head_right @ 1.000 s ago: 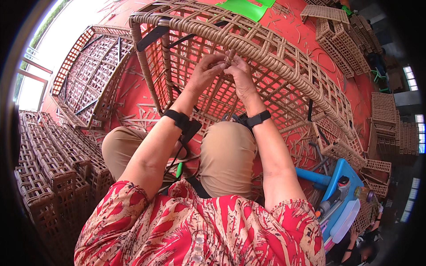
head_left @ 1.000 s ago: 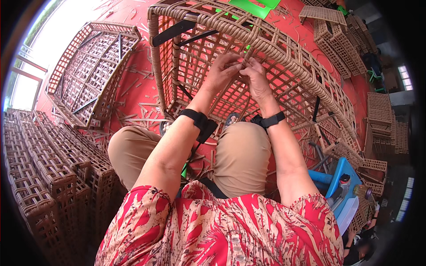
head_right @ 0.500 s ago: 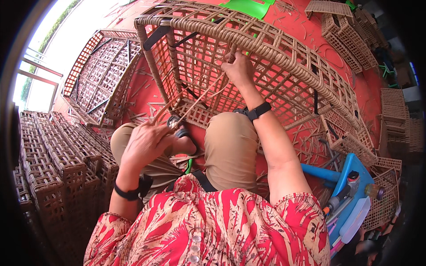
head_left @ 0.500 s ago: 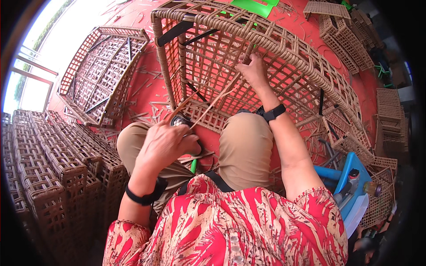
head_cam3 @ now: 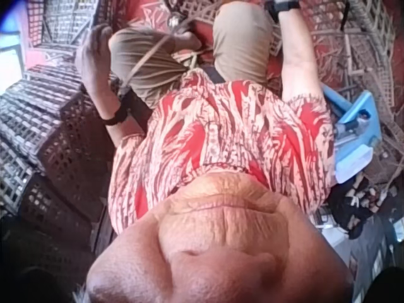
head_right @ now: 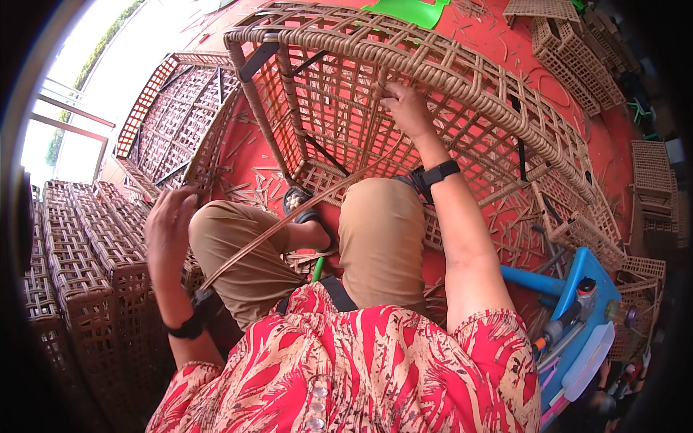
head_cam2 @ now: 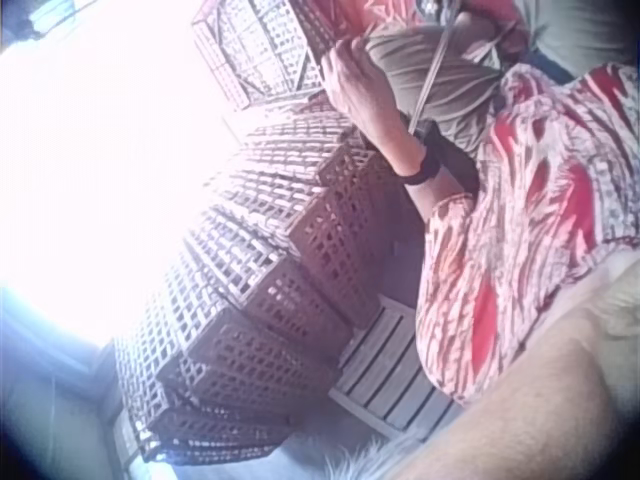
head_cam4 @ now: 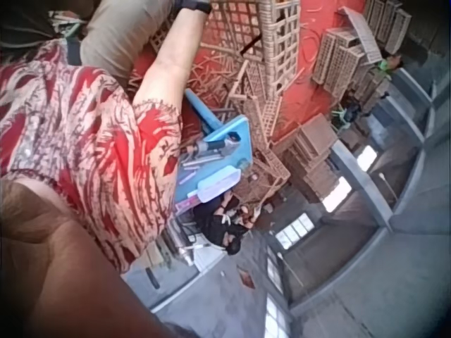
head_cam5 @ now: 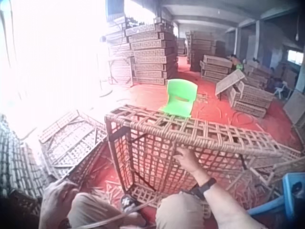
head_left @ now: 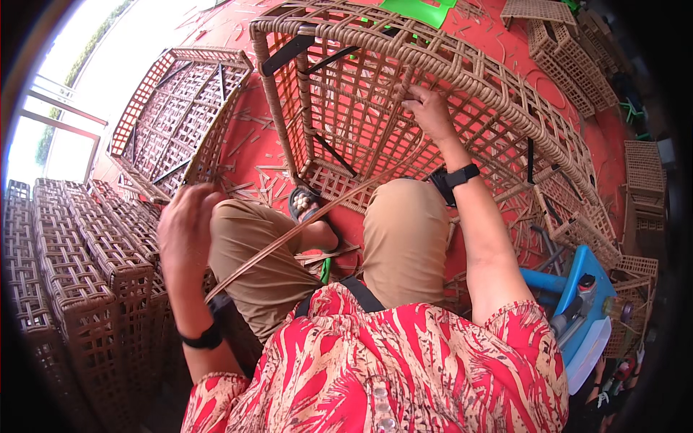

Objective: Weaving rattan strips into a furniture frame using a staple gun and pliers.

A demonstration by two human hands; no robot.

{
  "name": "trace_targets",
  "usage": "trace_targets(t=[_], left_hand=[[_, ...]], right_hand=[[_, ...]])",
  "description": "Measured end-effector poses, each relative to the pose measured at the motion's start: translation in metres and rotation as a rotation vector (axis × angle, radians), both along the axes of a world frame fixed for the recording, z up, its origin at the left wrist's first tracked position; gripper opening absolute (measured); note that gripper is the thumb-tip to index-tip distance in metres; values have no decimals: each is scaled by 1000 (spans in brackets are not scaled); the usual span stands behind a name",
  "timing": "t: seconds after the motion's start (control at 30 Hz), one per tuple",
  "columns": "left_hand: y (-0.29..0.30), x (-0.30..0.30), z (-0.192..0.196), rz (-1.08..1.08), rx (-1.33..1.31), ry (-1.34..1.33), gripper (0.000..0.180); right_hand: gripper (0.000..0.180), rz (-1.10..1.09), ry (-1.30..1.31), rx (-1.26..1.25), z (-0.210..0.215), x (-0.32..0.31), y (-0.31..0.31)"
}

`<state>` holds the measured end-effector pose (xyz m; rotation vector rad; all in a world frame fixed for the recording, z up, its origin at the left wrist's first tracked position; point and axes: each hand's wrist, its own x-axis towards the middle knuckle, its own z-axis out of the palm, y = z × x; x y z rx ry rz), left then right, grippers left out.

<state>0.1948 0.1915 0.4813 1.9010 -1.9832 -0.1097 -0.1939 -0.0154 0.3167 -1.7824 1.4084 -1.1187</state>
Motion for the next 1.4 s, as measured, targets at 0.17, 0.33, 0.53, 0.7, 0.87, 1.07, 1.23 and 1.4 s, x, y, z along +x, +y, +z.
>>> trace_targets(t=[0.17,0.33,0.53,0.7,0.87,1.07,1.23,1.4], left_hand=[[-154,-119,-103,-400,133,793,25],[-217,-204,-162,-425,332,1060,36],[-226,-204,-158,-560,365,1142,32],[-245,-192,-147,-675,489,1018,31],[-269,-196,-136,-933,296,260,27],[-264,-204,-125,-850,73,-167,19],[-245,-204,-114,-794,40,-343,16],[-176,-181,-122,-737,160,-282,18]], right_hand=[[28,159,-503,225,0,14,3],[25,135,-698,345,-11,22,6],[16,-176,-850,268,-17,40,11],[16,-326,-678,242,-16,47,10],[21,-381,-486,260,-10,50,14],[18,-295,-305,239,-20,43,11],[16,-277,330,-51,-4,44,14],[26,-261,24,44,-5,39,13]])
